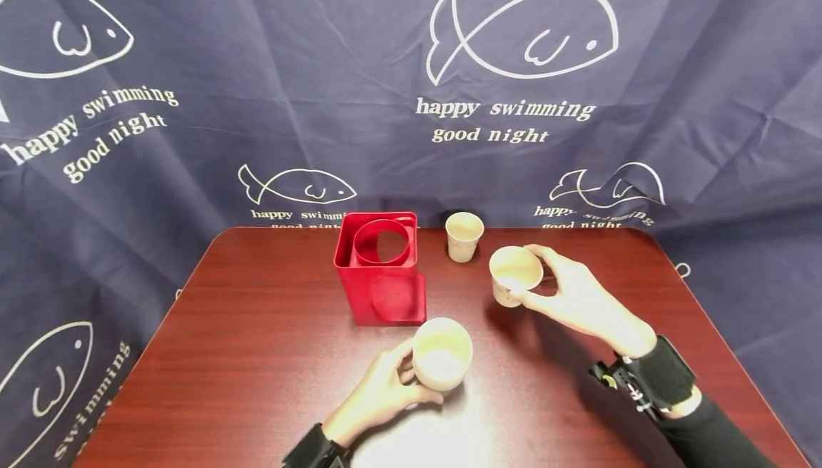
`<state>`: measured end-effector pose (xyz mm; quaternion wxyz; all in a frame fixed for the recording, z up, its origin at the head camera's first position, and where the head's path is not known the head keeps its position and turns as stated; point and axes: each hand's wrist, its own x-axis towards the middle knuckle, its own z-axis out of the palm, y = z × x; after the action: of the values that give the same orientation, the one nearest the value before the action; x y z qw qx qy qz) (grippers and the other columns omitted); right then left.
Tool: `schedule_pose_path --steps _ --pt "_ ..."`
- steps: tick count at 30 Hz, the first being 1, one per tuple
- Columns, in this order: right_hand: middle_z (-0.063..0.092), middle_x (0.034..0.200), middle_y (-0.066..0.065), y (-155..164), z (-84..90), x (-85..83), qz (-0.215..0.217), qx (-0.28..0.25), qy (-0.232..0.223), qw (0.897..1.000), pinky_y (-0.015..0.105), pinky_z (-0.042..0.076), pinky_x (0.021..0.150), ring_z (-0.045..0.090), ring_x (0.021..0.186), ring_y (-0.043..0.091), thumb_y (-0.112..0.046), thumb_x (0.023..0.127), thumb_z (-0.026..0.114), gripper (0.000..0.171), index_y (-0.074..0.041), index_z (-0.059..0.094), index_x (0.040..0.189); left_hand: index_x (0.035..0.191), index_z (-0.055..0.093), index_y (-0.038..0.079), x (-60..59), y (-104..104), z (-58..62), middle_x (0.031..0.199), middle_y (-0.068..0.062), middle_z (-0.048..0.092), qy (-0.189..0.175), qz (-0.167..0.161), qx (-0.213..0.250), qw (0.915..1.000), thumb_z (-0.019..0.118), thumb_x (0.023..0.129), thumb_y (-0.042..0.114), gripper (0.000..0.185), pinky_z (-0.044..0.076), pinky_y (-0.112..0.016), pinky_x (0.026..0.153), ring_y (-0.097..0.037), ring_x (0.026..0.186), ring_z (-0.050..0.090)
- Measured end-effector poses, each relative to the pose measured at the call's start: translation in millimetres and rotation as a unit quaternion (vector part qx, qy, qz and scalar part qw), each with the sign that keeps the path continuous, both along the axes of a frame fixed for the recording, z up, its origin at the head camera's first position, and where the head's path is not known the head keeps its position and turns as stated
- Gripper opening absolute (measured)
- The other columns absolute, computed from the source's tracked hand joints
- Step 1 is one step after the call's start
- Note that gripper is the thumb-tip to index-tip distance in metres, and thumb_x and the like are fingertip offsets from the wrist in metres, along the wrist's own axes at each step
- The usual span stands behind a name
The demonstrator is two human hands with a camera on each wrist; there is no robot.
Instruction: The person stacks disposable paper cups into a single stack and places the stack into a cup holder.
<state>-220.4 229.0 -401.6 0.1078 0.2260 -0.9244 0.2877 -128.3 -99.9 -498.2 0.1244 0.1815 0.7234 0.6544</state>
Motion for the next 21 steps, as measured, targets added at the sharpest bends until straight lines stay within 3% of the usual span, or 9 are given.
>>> schedule_pose_path --steps 5,9,14,21 --pt "0.069 0.120 -0.004 -7 17.7 16.8 0.016 -0.004 -0.009 1.000 0.020 0.053 0.089 0.067 0.102 0.010 -0.039 0.081 0.088 0.069 -0.018 0.057 0.138 0.146 0.054 0.010 0.6 1 0.3 0.136 -0.010 0.066 0.011 0.001 -0.009 0.9999 0.093 0.074 0.009 0.081 0.053 -0.024 0.103 -0.015 0.120 0.066" --pt "0.066 0.122 -0.016 -14 33.6 28.2 0.028 -0.013 -0.029 0.999 0.013 0.047 0.093 0.061 0.107 0.002 -0.047 0.082 0.086 0.068 -0.031 0.055 0.140 0.146 0.053 0.010 0.3 1 0.9 0.136 -0.010 0.066 0.000 -0.001 0.000 1.0000 0.092 0.075 0.008 0.081 0.053 -0.023 0.103 -0.015 0.120 0.067" --pt "0.062 0.125 -0.027 -21 50.3 39.0 0.042 -0.013 -0.029 0.999 0.010 0.044 0.097 0.057 0.113 -0.004 -0.054 0.080 0.084 0.069 -0.043 0.051 0.139 0.147 0.052 0.009 0.0 1 1.6 0.137 -0.010 0.065 0.002 -0.004 0.001 1.0000 0.092 0.075 0.007 0.082 0.054 -0.023 0.103 -0.016 0.121 0.066" --pt "0.060 0.130 -0.027 -35 68.3 49.0 0.073 -0.016 -0.031 0.997 0.015 0.046 0.101 0.057 0.116 -0.004 -0.056 0.080 0.084 0.073 -0.043 0.049 0.143 0.147 0.052 0.009 -0.4 1 1.1 0.136 -0.011 0.065 0.003 -0.005 0.005 1.0000 0.092 0.075 0.006 0.082 0.054 -0.024 0.102 -0.016 0.120 0.066"
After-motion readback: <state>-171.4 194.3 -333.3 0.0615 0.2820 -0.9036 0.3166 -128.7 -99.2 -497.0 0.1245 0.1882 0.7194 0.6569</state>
